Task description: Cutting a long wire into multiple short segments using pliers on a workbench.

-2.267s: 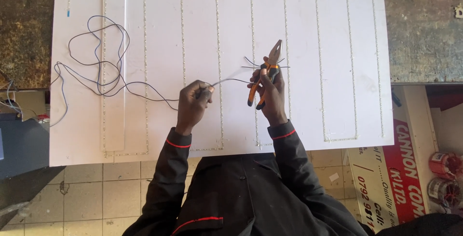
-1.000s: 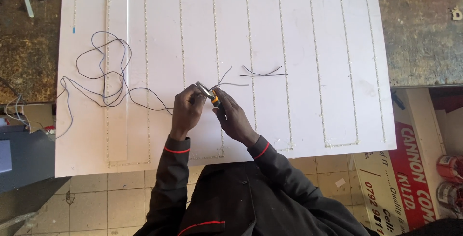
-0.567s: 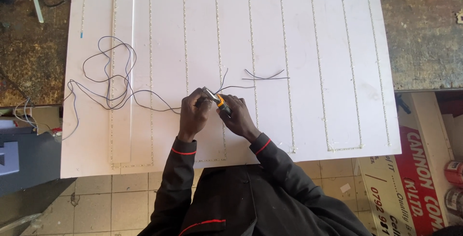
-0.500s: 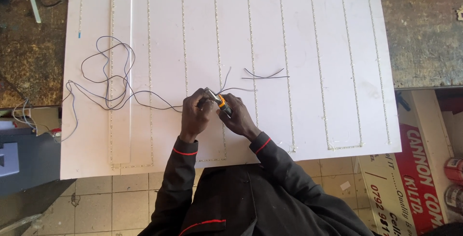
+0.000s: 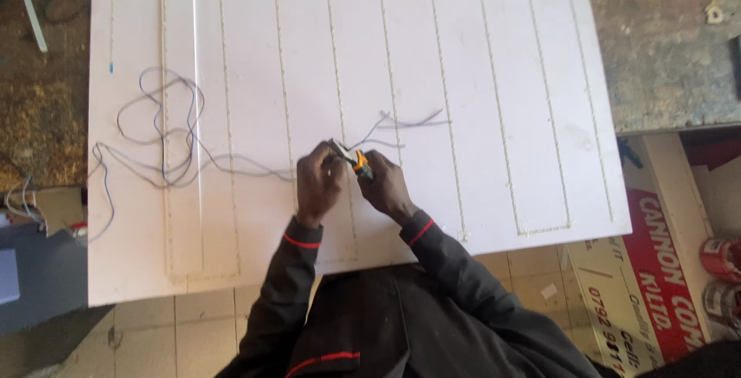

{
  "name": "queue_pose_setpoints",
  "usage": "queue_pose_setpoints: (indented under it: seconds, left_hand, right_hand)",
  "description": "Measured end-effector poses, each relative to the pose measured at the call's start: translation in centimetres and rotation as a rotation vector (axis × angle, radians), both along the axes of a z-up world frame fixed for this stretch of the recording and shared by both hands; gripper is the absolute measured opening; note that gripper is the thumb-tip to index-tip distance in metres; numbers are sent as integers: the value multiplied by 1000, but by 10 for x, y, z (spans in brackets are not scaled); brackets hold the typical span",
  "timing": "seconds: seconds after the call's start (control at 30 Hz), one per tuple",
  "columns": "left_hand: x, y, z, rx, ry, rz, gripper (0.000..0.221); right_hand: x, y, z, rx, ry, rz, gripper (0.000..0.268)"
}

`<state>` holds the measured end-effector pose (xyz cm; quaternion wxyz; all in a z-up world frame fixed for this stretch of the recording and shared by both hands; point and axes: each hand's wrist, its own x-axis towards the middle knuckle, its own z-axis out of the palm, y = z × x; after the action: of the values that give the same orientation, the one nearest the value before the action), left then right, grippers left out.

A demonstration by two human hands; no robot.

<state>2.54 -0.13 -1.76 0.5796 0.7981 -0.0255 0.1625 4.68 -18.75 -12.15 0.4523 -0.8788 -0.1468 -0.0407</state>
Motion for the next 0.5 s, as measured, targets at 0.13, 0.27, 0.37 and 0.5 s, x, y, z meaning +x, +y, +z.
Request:
queue_pose_setpoints:
  seconds: [0.13, 0.27, 0.37, 0.5]
  left_hand:
    - [-2, -20, -8, 24, -83, 105, 10]
    - [12, -14, -7, 4, -110, 65, 12]
    - [4, -2, 10, -204, 84, -74, 14]
    - [-6, -2, 40, -284, 202, -160, 13]
  right_hand:
    - [-14, 3, 11, 29, 28, -80, 25]
    - [-9, 0, 50, 126, 73, -86, 27]
    - [-6, -11, 71, -4, -78, 4, 29]
    - [-3, -14, 86, -178, -387, 88, 27]
